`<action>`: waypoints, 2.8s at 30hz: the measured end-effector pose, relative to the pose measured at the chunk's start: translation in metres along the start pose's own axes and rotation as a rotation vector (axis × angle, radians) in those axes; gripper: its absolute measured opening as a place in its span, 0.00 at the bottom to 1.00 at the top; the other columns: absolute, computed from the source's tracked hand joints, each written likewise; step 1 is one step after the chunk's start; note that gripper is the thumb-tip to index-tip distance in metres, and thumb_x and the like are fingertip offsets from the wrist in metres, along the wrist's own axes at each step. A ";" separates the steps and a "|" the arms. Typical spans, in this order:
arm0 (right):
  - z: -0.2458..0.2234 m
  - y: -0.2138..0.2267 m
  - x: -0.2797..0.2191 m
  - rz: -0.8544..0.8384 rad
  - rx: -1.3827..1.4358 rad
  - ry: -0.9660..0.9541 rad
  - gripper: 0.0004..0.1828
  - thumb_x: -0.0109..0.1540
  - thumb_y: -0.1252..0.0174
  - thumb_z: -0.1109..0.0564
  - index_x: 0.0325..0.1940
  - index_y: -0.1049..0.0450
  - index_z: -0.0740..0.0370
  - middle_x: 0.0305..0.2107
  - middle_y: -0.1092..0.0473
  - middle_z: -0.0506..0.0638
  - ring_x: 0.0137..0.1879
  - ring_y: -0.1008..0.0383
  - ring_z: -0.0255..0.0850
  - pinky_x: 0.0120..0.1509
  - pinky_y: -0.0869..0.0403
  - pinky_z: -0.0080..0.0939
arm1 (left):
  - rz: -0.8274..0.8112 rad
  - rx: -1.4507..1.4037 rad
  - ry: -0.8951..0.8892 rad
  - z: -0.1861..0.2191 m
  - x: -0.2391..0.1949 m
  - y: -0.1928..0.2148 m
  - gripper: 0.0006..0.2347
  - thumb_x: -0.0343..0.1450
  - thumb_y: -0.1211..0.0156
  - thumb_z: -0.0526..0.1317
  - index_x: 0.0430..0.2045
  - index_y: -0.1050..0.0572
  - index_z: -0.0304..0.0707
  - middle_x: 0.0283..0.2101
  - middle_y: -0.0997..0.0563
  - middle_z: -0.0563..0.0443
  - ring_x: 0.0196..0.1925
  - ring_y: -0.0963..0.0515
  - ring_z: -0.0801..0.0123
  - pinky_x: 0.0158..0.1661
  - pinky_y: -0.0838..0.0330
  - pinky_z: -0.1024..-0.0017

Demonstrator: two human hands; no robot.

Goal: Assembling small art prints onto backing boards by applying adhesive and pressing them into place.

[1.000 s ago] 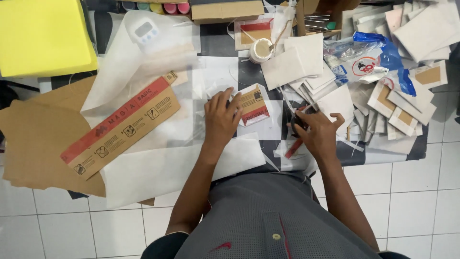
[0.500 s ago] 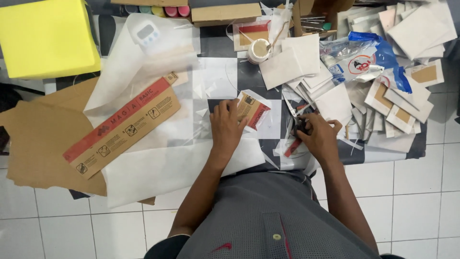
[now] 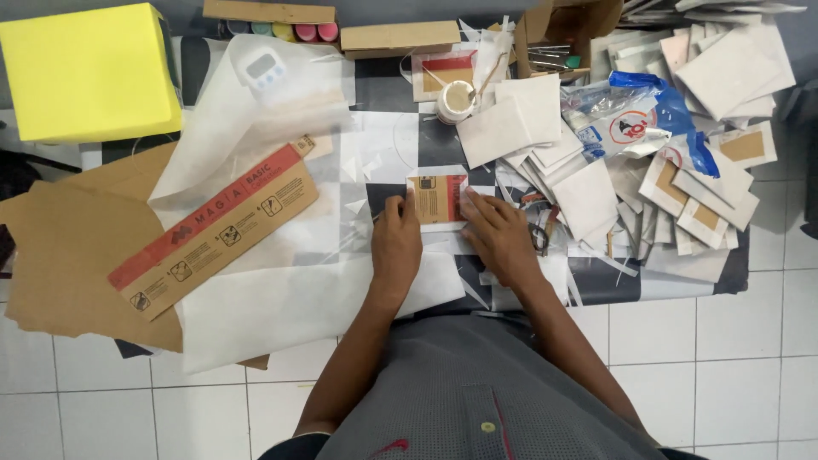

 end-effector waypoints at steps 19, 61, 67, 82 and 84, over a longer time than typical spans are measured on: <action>0.019 0.048 0.072 0.162 0.498 -0.233 0.20 0.62 0.33 0.59 0.59 0.20 0.52 0.56 0.24 0.52 0.54 0.22 0.54 0.58 0.26 0.53 | 0.070 -0.452 -0.011 -0.025 0.077 0.014 0.14 0.76 0.44 0.39 0.57 0.26 0.41 0.39 0.26 0.50 0.37 0.19 0.59 0.36 0.23 0.65; 0.016 0.059 0.168 0.351 -0.060 0.073 0.04 0.65 0.31 0.62 0.42 0.18 0.55 0.27 0.24 0.44 0.39 0.24 0.41 0.52 0.34 0.42 | -0.034 -0.576 -0.118 -0.021 0.153 -0.043 0.29 0.70 0.34 0.53 0.67 0.35 0.55 0.58 0.21 0.52 0.57 0.23 0.60 0.55 0.30 0.58; 0.020 0.060 0.172 0.352 -0.067 0.072 0.04 0.65 0.31 0.59 0.42 0.18 0.51 0.27 0.26 0.41 0.39 0.26 0.39 0.50 0.36 0.40 | -0.038 -0.575 -0.084 -0.026 0.154 -0.058 0.33 0.67 0.31 0.54 0.68 0.35 0.56 0.60 0.21 0.54 0.59 0.23 0.61 0.55 0.31 0.59; 0.030 0.054 0.173 0.369 0.024 0.035 0.06 0.63 0.30 0.60 0.43 0.18 0.51 0.29 0.25 0.41 0.37 0.27 0.40 0.49 0.35 0.41 | -0.019 -0.561 -0.061 -0.024 0.155 -0.054 0.29 0.68 0.31 0.52 0.66 0.32 0.58 0.59 0.21 0.55 0.59 0.24 0.63 0.55 0.31 0.60; 0.031 0.053 0.172 0.367 0.054 0.018 0.06 0.64 0.31 0.60 0.43 0.19 0.52 0.30 0.25 0.41 0.38 0.27 0.39 0.48 0.35 0.41 | -0.021 -0.564 -0.070 -0.023 0.155 -0.054 0.28 0.69 0.32 0.51 0.65 0.31 0.58 0.60 0.21 0.56 0.58 0.23 0.64 0.55 0.31 0.60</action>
Point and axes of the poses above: each hand's wrist, its own x-axis towards the middle knuckle, its own y-axis out of the back of the hand, z = x × y, the point moved 6 cm from there along x, towards the middle knuckle
